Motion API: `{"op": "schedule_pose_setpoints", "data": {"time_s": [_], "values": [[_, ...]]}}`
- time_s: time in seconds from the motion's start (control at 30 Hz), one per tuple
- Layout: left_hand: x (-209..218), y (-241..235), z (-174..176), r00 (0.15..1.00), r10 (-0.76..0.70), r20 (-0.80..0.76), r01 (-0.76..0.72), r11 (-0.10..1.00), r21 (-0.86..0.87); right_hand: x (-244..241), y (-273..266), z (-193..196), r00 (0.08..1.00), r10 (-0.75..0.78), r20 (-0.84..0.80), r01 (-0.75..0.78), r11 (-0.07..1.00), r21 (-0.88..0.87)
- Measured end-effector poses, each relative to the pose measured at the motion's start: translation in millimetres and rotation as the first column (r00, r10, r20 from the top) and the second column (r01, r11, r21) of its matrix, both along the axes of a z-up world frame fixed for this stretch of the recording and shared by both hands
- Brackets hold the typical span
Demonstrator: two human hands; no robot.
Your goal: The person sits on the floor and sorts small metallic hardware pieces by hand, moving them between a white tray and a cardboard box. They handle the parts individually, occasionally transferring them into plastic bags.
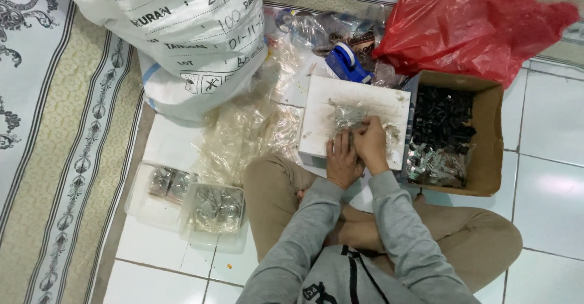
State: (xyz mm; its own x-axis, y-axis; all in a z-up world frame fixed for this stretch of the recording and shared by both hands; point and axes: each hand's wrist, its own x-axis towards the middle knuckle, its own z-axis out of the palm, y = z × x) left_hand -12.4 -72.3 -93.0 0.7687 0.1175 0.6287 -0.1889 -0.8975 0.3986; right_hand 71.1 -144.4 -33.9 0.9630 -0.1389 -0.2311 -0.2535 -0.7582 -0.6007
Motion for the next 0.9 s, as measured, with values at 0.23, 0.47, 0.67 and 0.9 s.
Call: {"op": "schedule_pose_setpoints", "data": {"time_s": [0.23, 0.47, 0.67, 0.9], "values": [[-0.8, 0.0, 3.1, 1.0, 0.008, -0.005, -0.008, 1.0, -0.001, 6.1, 17.7, 39.7, 0.998, -0.011, -0.061, 0.004, 0.994, -0.109], [-0.1, 5.2, 20.9, 0.998, 0.007, -0.066, -0.004, 0.999, 0.051, 10.5, -25.5, 57.2, 0.97, 0.06, -0.234, -0.061, 0.998, 0.003], [8.7, 17.1, 35.6, 0.997, -0.038, -0.074, 0.046, 0.993, 0.108, 9.3, -71.6, -18.6, 0.991, 0.126, -0.044, -0.114, 0.972, 0.206], [44.1, 36.4, 26.6, 0.917, -0.339, -0.208, 0.357, 0.933, 0.05, -20.3, -34.3, 53.6, 0.968, 0.24, 0.077, -0.247, 0.964, 0.094]]}}
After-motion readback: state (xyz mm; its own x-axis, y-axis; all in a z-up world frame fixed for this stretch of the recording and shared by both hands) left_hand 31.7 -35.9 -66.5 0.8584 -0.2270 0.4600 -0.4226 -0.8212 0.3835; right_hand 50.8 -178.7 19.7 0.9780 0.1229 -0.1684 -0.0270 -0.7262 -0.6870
